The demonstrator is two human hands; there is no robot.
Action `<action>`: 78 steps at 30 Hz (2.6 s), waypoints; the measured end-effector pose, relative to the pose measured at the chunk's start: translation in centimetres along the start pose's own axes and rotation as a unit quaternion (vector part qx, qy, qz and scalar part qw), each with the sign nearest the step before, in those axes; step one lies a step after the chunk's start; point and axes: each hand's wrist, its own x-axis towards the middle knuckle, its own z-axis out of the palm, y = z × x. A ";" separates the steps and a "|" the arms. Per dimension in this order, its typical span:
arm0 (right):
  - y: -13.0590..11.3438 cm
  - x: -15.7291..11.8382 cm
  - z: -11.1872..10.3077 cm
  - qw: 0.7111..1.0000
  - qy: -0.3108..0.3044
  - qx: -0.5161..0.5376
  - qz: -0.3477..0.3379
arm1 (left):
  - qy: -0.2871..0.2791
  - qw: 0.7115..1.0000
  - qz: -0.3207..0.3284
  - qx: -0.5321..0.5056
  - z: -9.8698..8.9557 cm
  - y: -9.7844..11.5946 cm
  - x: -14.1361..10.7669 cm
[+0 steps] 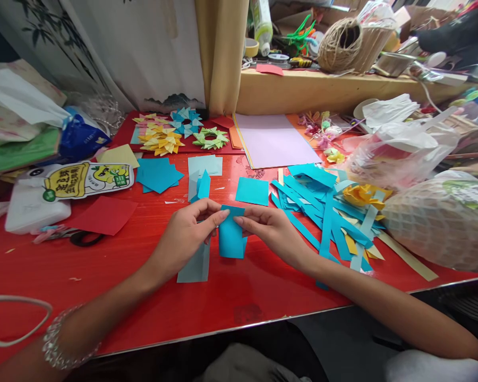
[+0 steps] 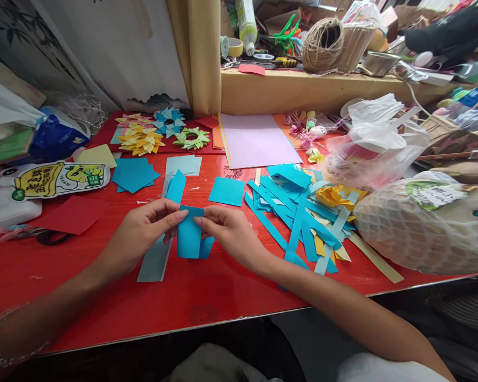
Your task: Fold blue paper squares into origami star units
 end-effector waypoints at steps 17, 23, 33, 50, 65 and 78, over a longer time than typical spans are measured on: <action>-0.1 -0.6 0.0 0.971 0.079 -0.153 -0.165 | -0.006 0.986 0.102 0.132 0.2 0.2 -0.6; -0.5 -0.9 0.4 0.953 0.055 -0.199 -0.219 | -0.041 0.971 0.147 0.183 0.6 0.2 -1.0; -0.5 -0.1 -0.8 0.976 0.141 -0.064 -0.154 | -0.008 0.973 0.147 0.180 0.6 0.6 -1.3; -0.2 1.5 -3.3 0.961 0.242 0.003 -0.134 | 0.059 0.980 0.130 0.136 -0.1 0.8 -1.2; 2.8 3.0 -4.3 0.884 0.113 -0.421 -0.168 | 0.162 0.954 0.133 0.212 -0.5 -0.1 0.0; 3.8 3.6 -5.2 0.716 0.077 -0.666 -0.193 | 0.171 0.955 0.136 0.198 -0.6 -0.2 0.4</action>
